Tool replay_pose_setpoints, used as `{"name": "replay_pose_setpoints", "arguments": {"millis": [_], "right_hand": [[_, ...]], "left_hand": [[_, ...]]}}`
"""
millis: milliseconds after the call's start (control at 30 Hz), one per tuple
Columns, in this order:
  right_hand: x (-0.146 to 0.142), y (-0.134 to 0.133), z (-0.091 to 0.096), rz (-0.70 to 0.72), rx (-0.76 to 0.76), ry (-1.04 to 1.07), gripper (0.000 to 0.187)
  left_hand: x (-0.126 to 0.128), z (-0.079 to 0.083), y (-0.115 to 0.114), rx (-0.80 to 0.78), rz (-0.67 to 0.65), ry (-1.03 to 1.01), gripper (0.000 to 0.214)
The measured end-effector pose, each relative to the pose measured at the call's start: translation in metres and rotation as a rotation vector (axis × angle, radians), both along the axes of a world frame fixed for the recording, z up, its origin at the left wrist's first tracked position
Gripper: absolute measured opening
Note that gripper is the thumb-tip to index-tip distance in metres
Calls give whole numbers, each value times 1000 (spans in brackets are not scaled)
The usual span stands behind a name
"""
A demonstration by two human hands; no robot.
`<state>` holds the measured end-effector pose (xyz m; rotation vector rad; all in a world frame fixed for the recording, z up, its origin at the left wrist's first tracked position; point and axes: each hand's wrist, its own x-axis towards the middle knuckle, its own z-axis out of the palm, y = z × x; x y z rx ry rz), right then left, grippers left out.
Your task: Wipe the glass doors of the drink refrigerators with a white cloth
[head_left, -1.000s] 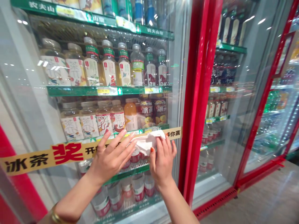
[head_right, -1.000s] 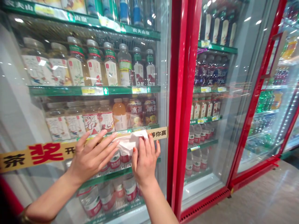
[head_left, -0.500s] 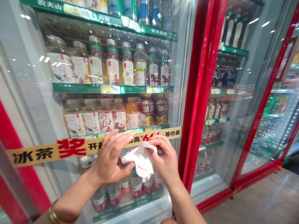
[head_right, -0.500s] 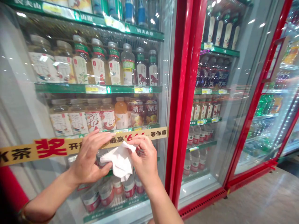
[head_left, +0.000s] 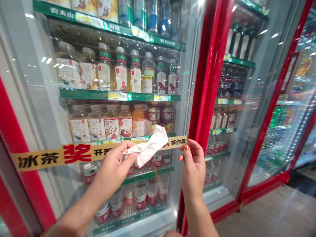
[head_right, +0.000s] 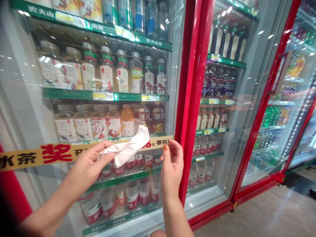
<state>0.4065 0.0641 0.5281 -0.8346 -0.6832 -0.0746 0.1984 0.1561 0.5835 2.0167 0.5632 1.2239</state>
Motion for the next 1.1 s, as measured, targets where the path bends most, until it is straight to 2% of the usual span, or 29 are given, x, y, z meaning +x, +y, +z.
{"name": "replay_pose_setpoints", "arguments": {"millis": [67, 133, 167, 200, 267, 300, 333, 367, 433, 500, 567, 633, 700, 767, 833, 933, 1000, 1100], "right_hand": [[-10, -7, -5, -165, -10, -369, 37], [-19, -13, -6, -184, -97, -736, 53], [-21, -14, -6, -142, -158, -833, 58], [-21, -14, -4, -73, -217, -857, 59], [-14, -11, 1, 64, -283, -761, 53], [-9, -8, 5, 80, -291, -696, 52], [-4, -5, 9, 29, -280, -645, 52], [0, -2, 13, -84, -251, -610, 52], [3, 5, 18, -381, -154, -588, 50], [0, 14, 17, -549, -39, -662, 54], [-5, 26, 8, -572, 28, -845, 67], [-6, 42, -5, -582, -7, -968, 74], [-2, 55, -16, -601, -96, -888, 74], [6, 63, -20, -534, -167, -690, 70], [14, 63, -15, -355, -196, -537, 61], [23, 54, -1, -131, -216, -451, 28], [26, 46, 9, -73, -233, -446, 7], [26, 36, 18, 29, -265, -467, 8]], "left_hand": [[0, 5, -11, 220, 14, 57, 24], [1, 7, -19, 381, 17, 56, 21], [2, 7, -21, 420, 34, 35, 20], [3, 7, -22, 420, 60, 15, 20], [8, 7, -16, 331, 108, -12, 16], [12, 9, -11, 276, 131, -15, 16], [18, 11, -5, 240, 163, -10, 17], [24, 13, 1, 238, 207, 2, 22], [39, 21, 12, 353, 326, 26, 33], [53, 29, 19, 517, 428, 68, 39], [61, 35, 21, 619, 473, 117, 42], [63, 39, 21, 653, 486, 140, 45], [59, 39, 20, 664, 454, 100, 47], [53, 36, 20, 703, 366, 35, 41], [47, 30, 18, 797, 219, 15, 34], [42, 18, 16, 908, 17, 112, 34], [41, 12, 15, 859, -9, 140, 34], [44, 11, 14, 737, 103, 63, 35]]}}
